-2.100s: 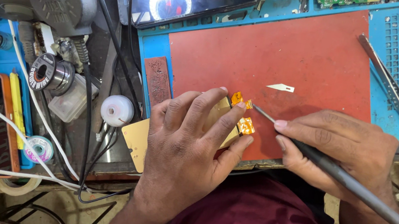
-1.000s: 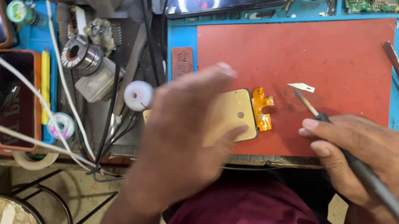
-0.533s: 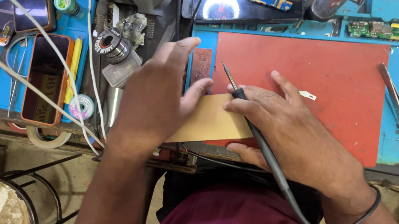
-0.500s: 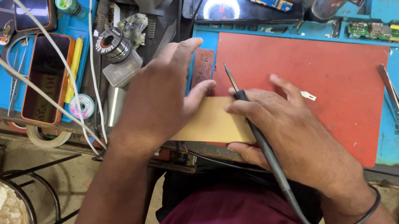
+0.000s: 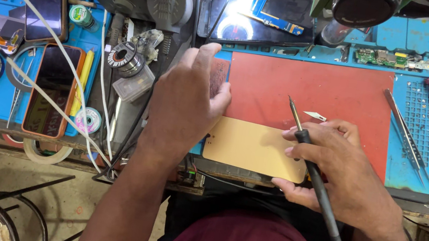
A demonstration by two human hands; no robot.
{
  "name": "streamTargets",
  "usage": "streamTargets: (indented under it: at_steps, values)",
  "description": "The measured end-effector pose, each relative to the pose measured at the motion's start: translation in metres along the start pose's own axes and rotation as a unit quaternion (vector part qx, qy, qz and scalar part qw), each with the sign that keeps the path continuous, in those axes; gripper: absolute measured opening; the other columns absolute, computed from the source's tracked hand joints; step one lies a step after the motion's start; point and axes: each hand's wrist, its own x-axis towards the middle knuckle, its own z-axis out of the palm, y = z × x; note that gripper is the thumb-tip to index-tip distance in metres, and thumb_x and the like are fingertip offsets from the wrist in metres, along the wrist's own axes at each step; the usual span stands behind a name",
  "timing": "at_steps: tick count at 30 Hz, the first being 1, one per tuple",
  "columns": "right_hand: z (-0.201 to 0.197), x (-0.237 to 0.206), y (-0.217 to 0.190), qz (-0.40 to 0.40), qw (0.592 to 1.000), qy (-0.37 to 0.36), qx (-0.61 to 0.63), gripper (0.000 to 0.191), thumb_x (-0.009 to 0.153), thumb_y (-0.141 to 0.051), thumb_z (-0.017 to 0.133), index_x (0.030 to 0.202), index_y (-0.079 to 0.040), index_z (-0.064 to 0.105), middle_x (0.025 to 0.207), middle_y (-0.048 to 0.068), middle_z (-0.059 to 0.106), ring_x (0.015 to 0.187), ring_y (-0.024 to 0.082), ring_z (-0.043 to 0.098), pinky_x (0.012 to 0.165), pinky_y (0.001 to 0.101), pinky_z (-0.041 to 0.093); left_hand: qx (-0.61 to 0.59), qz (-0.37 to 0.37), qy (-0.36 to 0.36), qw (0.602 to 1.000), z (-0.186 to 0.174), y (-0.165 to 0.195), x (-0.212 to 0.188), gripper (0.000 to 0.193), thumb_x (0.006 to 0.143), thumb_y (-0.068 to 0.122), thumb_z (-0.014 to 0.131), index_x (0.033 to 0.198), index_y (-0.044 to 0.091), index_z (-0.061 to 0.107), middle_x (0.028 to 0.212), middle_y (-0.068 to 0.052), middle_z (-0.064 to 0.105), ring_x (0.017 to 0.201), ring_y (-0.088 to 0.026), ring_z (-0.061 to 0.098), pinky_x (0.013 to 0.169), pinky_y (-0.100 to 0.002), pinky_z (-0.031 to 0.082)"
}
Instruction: The person solders small orange components onto a yellow circuit board using a soldering iron and flux. They repeatedly apply flux and solder to the same area while holding the board steady with the other hand.
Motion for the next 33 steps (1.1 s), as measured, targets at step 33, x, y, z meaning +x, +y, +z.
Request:
streamTargets:
  at_steps: [33]
  values:
    - [-0.017, -0.010, 0.032, 0.173, 0.961, 0.179, -0.123, 0.029, 0.094, -0.002, 0.081, 0.116, -0.005, 0.061, 0.106, 0.011, 0.069, 0.089, 0.023, 0.075, 0.078, 0.0328, 0.059, -0.147, 0.180, -0.145, 0.962, 0.007, 0.050, -0.037, 0.056, 0.079, 0.030, 0.084, 0.124, 0.004, 0.063, 0.127, -0.014, 0.062, 0.117, -0.036, 0.057, 0.100, -0.047, 0.047]
